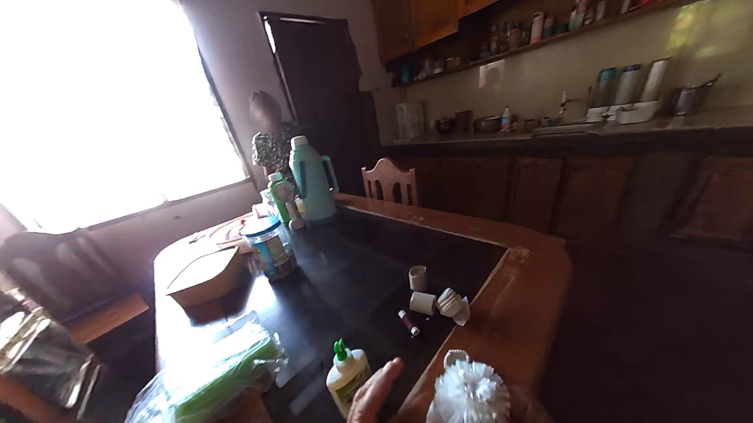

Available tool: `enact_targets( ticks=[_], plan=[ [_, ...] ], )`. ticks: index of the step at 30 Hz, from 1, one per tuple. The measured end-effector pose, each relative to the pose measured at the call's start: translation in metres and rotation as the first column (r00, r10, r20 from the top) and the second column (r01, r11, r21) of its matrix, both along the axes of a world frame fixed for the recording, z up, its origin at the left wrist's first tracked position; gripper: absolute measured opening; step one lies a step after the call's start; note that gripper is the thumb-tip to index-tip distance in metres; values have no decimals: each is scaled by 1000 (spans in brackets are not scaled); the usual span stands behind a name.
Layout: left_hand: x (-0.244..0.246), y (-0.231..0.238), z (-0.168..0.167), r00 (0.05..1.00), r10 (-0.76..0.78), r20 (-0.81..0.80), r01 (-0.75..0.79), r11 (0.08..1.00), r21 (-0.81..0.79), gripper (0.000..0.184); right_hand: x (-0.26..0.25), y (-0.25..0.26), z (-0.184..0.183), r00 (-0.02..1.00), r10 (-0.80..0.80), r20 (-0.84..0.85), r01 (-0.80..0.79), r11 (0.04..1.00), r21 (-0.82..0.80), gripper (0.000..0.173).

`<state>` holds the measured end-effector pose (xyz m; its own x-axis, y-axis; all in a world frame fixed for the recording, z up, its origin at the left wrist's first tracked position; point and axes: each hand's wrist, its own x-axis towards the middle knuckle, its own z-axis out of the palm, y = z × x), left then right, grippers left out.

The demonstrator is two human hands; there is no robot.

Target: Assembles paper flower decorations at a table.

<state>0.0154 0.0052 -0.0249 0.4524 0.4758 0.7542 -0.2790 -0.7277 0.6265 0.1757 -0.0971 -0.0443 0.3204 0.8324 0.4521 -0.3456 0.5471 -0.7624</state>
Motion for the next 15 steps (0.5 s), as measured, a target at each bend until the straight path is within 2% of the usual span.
enact_targets(
  ticks=[3,6,11,15],
  plan=[
    [2,6,-2,997,-24,-72,21,999,-42,48,20,3,8,989,-147,3,147,989,-17,39],
    [6,6,-8,981,-39,-192,34,999,-31,50,38,10,7,972,-229,49,229,973,15,34],
    [9,3,-17,954,-15,-301,15,1000,-2,42,38,11,8,947,-307,93,297,949,106,32],
    [14,-3,-25,954,-89,-287,65,994,-91,32,17,5,6,948,-305,90,298,950,90,32]
  ],
)
